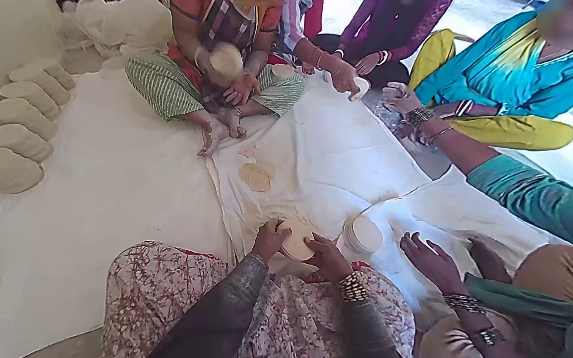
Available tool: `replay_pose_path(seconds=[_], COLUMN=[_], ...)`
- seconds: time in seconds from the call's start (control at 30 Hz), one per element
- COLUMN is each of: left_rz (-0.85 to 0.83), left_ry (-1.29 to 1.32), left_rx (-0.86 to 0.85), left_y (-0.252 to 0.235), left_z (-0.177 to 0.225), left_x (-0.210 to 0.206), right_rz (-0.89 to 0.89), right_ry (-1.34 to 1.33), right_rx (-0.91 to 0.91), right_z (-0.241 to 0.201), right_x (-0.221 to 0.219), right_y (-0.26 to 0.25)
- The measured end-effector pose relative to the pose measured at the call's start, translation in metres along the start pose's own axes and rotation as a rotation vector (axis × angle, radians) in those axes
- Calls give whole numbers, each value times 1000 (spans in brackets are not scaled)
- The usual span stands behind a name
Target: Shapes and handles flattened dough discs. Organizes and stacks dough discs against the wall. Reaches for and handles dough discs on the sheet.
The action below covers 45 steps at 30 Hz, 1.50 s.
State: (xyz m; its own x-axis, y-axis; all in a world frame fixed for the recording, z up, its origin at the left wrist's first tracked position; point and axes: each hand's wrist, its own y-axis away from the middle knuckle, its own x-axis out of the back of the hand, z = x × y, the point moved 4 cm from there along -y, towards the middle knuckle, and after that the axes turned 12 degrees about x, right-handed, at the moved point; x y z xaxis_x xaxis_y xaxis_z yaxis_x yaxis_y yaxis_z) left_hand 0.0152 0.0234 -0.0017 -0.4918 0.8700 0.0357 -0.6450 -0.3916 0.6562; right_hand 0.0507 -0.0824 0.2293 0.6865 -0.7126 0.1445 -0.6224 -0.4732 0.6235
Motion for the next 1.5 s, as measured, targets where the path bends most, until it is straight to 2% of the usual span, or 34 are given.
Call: replay_pose_path(seconds=[0.1,0.2,0.23,0.3,0.37,0.43,0.6,0.77,0.93,1.17,1.33,1.5], left_rz=[5,49,72,134,215,292,442,584,683,772,889,1042], left_ry=[247,372,383,383,376,383,397,460,597,709,796,767], left_rx=[53,33,10,-35,-64,-81,-133,-127,-111,-78,-81,-106], left_y=[27,61,72,95,117,139,196,242,257,243,215,180], left_z=[12,25,27,32,35,38,37,18,-13,-64,-100,-93], left_x=[15,30,35,46,61,79,140,226,315,439,534,647], right_rz=[-117,-148,-215,-416,-431,-420,-630,-788,-816,-918,-1049,-1085], right_ry=[35,-25,-69,-195,-230,-206,-119,23,150,323,396,437], right_rx=[127,235,326,608,497,406,463,483,490,482,488,603], right_z=[-3,-1,16,74,91,77,39,2,-18,-26,-33,-76], right_x=[7,11,12,6,-16,-38,-103,-204,-311,-461,-578,-692], right_y=[17,32,15,-67,-104,-96,-54,-34,-34,-71,-118,-165])
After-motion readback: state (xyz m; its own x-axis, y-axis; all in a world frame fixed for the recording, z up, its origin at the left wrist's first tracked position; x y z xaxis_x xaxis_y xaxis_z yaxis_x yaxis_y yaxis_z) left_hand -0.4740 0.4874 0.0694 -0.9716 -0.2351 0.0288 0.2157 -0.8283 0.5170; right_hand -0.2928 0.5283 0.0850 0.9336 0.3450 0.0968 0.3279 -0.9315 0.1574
